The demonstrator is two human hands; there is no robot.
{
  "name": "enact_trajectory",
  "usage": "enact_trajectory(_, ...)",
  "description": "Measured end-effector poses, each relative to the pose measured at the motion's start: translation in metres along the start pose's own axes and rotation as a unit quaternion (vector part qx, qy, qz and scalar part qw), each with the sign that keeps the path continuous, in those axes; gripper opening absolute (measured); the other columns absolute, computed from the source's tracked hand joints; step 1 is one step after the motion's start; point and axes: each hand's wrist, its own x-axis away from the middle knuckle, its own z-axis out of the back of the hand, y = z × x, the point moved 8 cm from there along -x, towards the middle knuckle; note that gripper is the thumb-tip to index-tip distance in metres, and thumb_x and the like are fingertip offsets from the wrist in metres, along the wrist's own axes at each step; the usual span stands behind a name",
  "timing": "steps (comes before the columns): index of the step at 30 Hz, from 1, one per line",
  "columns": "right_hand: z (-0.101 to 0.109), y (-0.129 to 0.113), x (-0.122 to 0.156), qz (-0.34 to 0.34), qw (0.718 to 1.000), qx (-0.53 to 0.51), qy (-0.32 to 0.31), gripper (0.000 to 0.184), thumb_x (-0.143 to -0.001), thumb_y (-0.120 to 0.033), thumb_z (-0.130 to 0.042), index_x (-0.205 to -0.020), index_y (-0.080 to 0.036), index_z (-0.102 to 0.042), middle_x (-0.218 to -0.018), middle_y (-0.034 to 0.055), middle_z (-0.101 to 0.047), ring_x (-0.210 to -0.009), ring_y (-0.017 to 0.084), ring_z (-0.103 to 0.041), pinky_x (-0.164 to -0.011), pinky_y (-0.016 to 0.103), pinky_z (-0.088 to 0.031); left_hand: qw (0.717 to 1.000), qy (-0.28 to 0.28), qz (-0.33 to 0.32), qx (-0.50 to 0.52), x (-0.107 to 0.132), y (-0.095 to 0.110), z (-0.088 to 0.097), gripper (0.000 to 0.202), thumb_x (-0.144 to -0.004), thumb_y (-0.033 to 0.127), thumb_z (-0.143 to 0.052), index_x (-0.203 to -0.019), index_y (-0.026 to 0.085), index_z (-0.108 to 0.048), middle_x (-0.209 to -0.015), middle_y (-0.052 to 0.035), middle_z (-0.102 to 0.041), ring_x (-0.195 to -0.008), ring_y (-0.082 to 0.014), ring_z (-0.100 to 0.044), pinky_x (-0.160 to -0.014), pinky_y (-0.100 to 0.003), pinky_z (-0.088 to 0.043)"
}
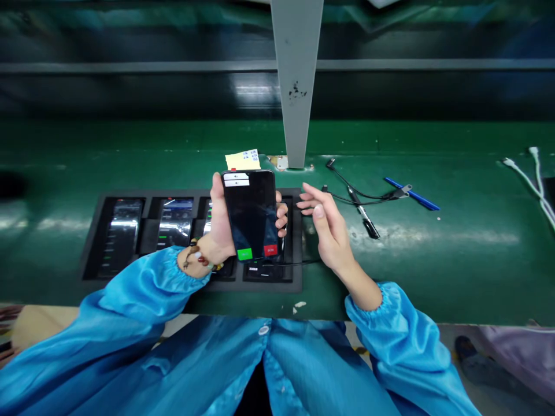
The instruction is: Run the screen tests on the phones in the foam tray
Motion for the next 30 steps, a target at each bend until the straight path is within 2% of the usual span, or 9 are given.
enact_trajectory(8, 0.0, 0.002, 0.0, -0.025, 1.0, -0.002, 0.0, 0.048, -0.116, -0.059, -0.046, -0.154, -0.036, -0.066, -0.138, 0.0071, -0.073, -0.12, 0.023, -0.075, -0.104, 0.044, -0.064, 1.0, 0.009, 0.011, 0.02, 0.0, -0.001, 0.0, 0.114, -0.088, 0.108, -0.026, -0.113, 0.01, -0.081, -0.095, -0.0164, -0.077, -0.079, -0.0278, -0.076, -0.071, -0.042, -0.068)
enact_trajectory(16, 0.0, 0.001, 0.001, -0.039, 0.999, -0.01, 0.007, 0.045, -0.115, -0.058, -0.049, -0.149, -0.035, -0.069, -0.135, 0.0064, -0.074, -0.118, 0.022, -0.075, -0.104, 0.042, -0.063, 0.998, 0.029, 0.043, 0.017, -0.005, -0.008, 0.011, 0.119, -0.09, 0.106, -0.018, -0.109, 0.007, -0.081, -0.095, -0.0198, -0.079, -0.086, -0.0286, -0.079, -0.083, -0.042, -0.07)
enact_trajectory(21, -0.004, 0.001, 0.003, -0.031, 0.999, 0.013, -0.028, 0.045, -0.116, -0.056, -0.049, -0.153, -0.036, -0.066, -0.136, 0.0069, -0.072, -0.117, 0.022, -0.075, -0.108, 0.046, -0.063, 0.997, 0.045, 0.057, 0.011, -0.004, -0.008, 0.02, 0.116, -0.088, 0.108, -0.023, -0.12, 0.013, -0.081, -0.099, -0.0178, -0.081, -0.088, -0.0323, -0.08, -0.084, -0.053, -0.071)
enact_trajectory(24, -0.012, -0.005, 0.006, -0.006, 0.998, 0.047, -0.049, 0.044, -0.116, -0.052, -0.051, -0.157, -0.038, -0.061, -0.14, 0.0078, -0.07, -0.122, 0.024, -0.073, -0.111, 0.05, -0.061, 0.998, 0.048, 0.043, 0.008, -0.005, -0.006, 0.022, 0.115, -0.088, 0.108, -0.026, -0.124, 0.015, -0.08, -0.1, -0.0167, -0.082, -0.087, -0.0323, -0.081, -0.084, -0.053, -0.071)
enact_trajectory(25, -0.018, -0.008, 0.007, 0.011, 0.996, 0.07, -0.059, 0.05, -0.113, -0.052, -0.058, -0.161, -0.038, -0.056, -0.144, 0.0089, -0.067, -0.128, 0.026, -0.07, -0.114, 0.052, -0.06, 0.998, 0.051, 0.027, 0.006, -0.006, -0.004, 0.022, 0.113, -0.089, 0.107, -0.026, -0.125, 0.015, -0.08, -0.099, -0.0163, -0.082, -0.088, -0.0324, -0.081, -0.084, -0.051, -0.071)
enact_trajectory(26, -0.025, -0.012, 0.008, 0.031, 0.992, 0.098, -0.07, 0.063, -0.109, -0.053, -0.067, -0.167, -0.039, -0.048, -0.15, 0.0105, -0.063, -0.136, 0.028, -0.067, -0.117, 0.055, -0.059, 0.998, 0.056, 0.008, 0.002, -0.006, -0.002, 0.021, 0.111, -0.09, 0.106, -0.027, -0.124, 0.015, -0.08, -0.098, -0.016, -0.082, -0.09, -0.0328, -0.082, -0.085, -0.05, -0.071)
enact_trajectory(28, -0.042, -0.019, 0.011, 0.07, 0.982, 0.151, -0.091, 0.1, -0.095, -0.055, -0.085, -0.176, -0.039, -0.029, -0.163, 0.0141, -0.053, -0.15, 0.034, -0.056, -0.123, 0.062, -0.055, 0.997, 0.072, -0.033, -0.012, -0.006, 0.002, 0.02, 0.107, -0.094, 0.103, -0.026, -0.123, 0.016, -0.081, -0.099, -0.0156, -0.083, -0.096, -0.0343, -0.082, -0.085, -0.049, -0.071)
enact_trajectory(30, -0.055, -0.022, 0.013, 0.093, 0.973, 0.191, -0.094, 0.123, -0.086, -0.056, -0.093, -0.18, -0.037, -0.016, -0.171, 0.0166, -0.044, -0.156, 0.038, -0.049, -0.125, 0.066, -0.054, 0.994, 0.087, -0.062, -0.024, -0.006, 0.004, 0.017, 0.104, -0.096, 0.101, -0.025, -0.121, 0.018, -0.082, -0.101, -0.0145, -0.084, -0.101, -0.0354, -0.082, -0.085, -0.048, -0.072)
